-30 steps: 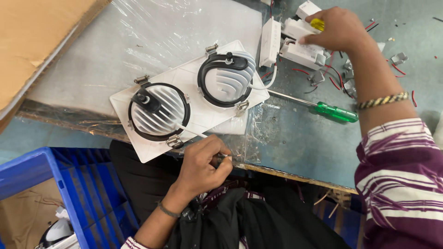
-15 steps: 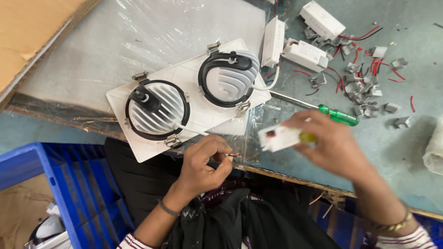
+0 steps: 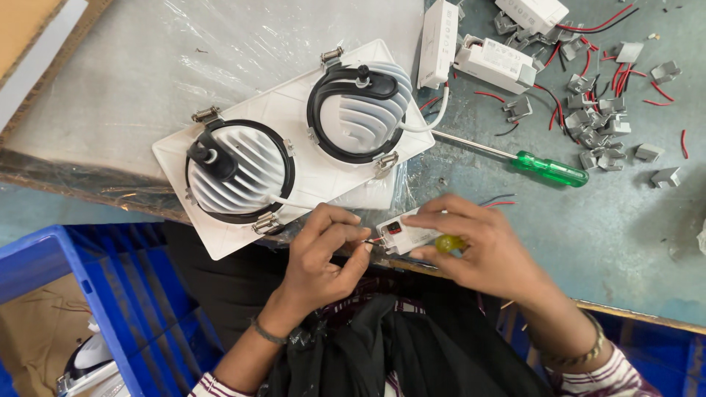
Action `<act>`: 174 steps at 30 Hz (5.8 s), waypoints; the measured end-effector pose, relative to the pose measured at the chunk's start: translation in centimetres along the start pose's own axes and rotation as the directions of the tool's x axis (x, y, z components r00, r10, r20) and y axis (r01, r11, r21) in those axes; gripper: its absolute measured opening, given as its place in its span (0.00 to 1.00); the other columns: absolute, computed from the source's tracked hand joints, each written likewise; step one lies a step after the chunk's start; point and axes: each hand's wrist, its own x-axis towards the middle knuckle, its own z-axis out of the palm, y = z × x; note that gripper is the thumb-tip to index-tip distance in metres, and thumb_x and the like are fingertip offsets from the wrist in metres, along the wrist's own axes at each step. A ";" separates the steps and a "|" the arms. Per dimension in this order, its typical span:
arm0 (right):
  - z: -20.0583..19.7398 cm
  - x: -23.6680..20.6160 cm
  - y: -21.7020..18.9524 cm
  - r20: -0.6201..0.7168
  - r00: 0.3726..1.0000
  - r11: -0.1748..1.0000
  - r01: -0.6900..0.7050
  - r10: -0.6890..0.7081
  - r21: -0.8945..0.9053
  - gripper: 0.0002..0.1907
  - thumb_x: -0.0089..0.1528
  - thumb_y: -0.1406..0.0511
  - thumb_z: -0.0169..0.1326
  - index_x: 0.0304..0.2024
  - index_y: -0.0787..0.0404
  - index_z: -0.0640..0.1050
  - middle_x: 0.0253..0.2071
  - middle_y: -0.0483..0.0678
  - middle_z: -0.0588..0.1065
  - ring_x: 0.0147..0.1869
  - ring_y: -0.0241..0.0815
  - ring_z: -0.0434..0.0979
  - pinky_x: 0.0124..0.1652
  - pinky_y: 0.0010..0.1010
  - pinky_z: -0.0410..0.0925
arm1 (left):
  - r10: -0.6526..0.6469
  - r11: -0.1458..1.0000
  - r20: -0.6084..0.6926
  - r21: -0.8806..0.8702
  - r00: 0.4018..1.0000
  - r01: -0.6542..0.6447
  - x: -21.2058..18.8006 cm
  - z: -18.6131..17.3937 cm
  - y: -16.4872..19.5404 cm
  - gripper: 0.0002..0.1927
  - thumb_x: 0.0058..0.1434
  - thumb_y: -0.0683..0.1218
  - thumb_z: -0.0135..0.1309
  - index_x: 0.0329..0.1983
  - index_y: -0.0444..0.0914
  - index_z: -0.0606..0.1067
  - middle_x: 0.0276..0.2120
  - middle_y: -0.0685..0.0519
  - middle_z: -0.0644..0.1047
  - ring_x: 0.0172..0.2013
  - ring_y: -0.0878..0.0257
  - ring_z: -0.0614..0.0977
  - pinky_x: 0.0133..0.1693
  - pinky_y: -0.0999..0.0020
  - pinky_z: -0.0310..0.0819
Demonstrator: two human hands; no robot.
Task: The person assembles electrical components by connecting wires to a white rectangular box using a yellow screwdriver. They secure the wires, attach a gray plastic cover, and place the completed unit into a blue crate. The process is repeated for multiple units.
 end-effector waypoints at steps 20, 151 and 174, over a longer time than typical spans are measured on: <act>6.1 -0.5 -1.3 -0.453 0.887 0.996 -0.085 0.088 0.027 0.04 0.57 0.73 0.64 0.30 0.65 0.80 0.26 0.47 0.75 0.24 0.37 0.74 0.25 0.27 0.65 | 0.402 0.732 0.224 0.504 0.888 -0.458 1.4 -0.6 -0.3 0.17 0.61 0.41 0.57 0.54 0.36 0.79 0.45 0.44 0.77 0.30 0.58 0.81 0.34 0.65 0.79; 4.2 -3.0 -0.1 -0.441 0.889 0.959 0.221 -0.123 0.179 0.33 0.64 0.76 0.59 0.61 0.51 0.54 0.47 0.59 0.73 0.48 0.50 0.83 0.49 0.45 0.79 | 0.082 0.971 0.048 0.223 0.995 -0.091 -0.4 -0.3 -0.3 0.07 0.59 0.39 0.61 0.36 0.34 0.73 0.35 0.47 0.73 0.31 0.51 0.80 0.35 0.60 0.77; 4.3 -1.7 -1.0 -0.325 0.916 0.966 0.258 -0.237 0.023 0.30 0.63 0.80 0.56 0.56 0.53 0.57 0.44 0.58 0.73 0.45 0.52 0.86 0.45 0.39 0.83 | 0.076 0.973 0.070 0.211 0.995 -0.089 -0.3 -0.6 -0.3 0.08 0.60 0.39 0.61 0.37 0.34 0.73 0.35 0.48 0.72 0.32 0.51 0.80 0.35 0.60 0.77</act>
